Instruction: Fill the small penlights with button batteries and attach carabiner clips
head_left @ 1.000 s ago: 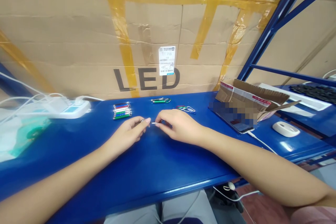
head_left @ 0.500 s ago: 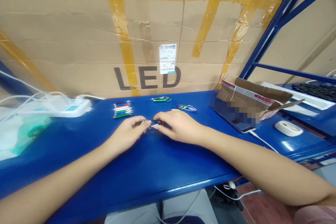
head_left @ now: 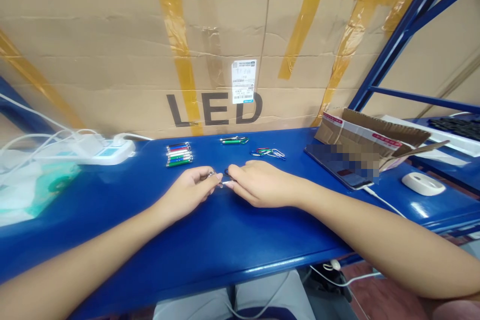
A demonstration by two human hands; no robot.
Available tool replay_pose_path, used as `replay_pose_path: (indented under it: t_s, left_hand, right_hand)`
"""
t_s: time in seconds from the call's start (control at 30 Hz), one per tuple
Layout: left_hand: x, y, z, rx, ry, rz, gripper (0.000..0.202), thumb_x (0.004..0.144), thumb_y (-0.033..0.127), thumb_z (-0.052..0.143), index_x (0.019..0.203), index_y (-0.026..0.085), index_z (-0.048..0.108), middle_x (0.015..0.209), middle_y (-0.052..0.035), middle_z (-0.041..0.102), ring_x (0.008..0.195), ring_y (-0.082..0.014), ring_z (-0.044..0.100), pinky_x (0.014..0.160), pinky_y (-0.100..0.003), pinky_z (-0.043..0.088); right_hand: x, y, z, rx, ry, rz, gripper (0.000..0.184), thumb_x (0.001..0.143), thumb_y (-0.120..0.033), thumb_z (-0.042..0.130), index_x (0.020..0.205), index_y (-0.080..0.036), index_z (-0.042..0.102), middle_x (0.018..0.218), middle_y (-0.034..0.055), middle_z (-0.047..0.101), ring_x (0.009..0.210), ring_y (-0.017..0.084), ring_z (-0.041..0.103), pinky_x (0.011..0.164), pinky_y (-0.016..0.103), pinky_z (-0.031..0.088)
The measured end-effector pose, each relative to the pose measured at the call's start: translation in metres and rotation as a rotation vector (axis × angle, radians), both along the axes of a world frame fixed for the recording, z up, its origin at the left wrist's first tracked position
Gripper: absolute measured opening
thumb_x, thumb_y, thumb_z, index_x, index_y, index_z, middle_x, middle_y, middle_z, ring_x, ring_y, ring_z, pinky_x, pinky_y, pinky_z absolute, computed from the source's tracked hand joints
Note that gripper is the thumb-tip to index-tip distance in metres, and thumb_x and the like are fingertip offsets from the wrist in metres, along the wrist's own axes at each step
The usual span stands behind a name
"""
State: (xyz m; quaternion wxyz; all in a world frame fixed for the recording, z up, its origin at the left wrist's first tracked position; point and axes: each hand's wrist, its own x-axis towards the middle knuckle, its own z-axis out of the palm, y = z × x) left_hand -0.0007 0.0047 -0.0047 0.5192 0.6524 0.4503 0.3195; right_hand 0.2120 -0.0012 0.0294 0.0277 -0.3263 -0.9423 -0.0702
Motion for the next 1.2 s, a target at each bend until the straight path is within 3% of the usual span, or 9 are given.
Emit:
replay_pose_path:
  t_s: [0.23, 0.33, 0.77, 0.97, 1.2]
  left_hand:
    - [0.002, -0.005, 0.005, 0.043, 0.050, -0.034, 0.040, 0.085, 0.051, 0.063, 0.067, 0.019, 0.050, 0.056, 0.0055, 0.046, 0.049, -0.0088, 0.037, 0.048, -0.023, 0.027]
    - [0.002, -0.006, 0.006, 0.096, 0.073, -0.041, 0.042, 0.086, 0.054, 0.061, 0.066, 0.019, 0.049, 0.057, 0.0054, 0.045, 0.050, -0.0090, 0.036, 0.048, -0.023, 0.027]
    - [0.004, -0.008, 0.006, 0.041, 0.014, -0.030, 0.041, 0.088, 0.054, 0.061, 0.075, 0.017, 0.052, 0.061, 0.0063, 0.046, 0.051, -0.0065, 0.036, 0.048, -0.020, 0.026]
    - [0.010, -0.013, 0.009, -0.019, -0.066, -0.018, 0.037, 0.087, 0.049, 0.064, 0.074, 0.016, 0.051, 0.066, 0.0050, 0.050, 0.052, -0.0053, 0.038, 0.048, -0.020, 0.028]
    - [0.009, -0.017, 0.013, -0.029, -0.045, -0.193, 0.035, 0.091, 0.048, 0.059, 0.081, 0.015, 0.058, 0.069, 0.0025, 0.054, 0.053, -0.0066, 0.044, 0.051, -0.022, 0.036]
  right_hand:
    - [0.008, 0.003, 0.002, -0.094, 0.025, 0.072, 0.028, 0.107, -0.038, 0.027, 0.100, -0.019, 0.046, 0.076, 0.0067, 0.065, 0.061, 0.020, 0.051, 0.060, 0.031, 0.027]
    - [0.009, 0.002, 0.002, -0.066, 0.014, 0.073, 0.029, 0.106, -0.038, 0.027, 0.100, -0.018, 0.047, 0.074, 0.0070, 0.065, 0.060, 0.020, 0.052, 0.059, 0.031, 0.026]
    - [-0.010, -0.006, -0.002, 0.030, 0.022, -0.171, 0.026, 0.103, -0.034, 0.035, 0.100, -0.016, 0.053, 0.081, 0.0098, 0.073, 0.068, 0.023, 0.067, 0.058, 0.032, 0.024]
    - [-0.009, -0.003, -0.005, 0.048, 0.078, -0.179, 0.025, 0.103, -0.032, 0.034, 0.098, -0.016, 0.052, 0.082, 0.0098, 0.073, 0.068, 0.024, 0.066, 0.059, 0.032, 0.026]
    - [-0.007, 0.001, -0.008, 0.090, 0.180, -0.199, 0.026, 0.104, -0.032, 0.031, 0.096, -0.017, 0.049, 0.078, 0.0082, 0.069, 0.065, 0.021, 0.060, 0.060, 0.031, 0.025]
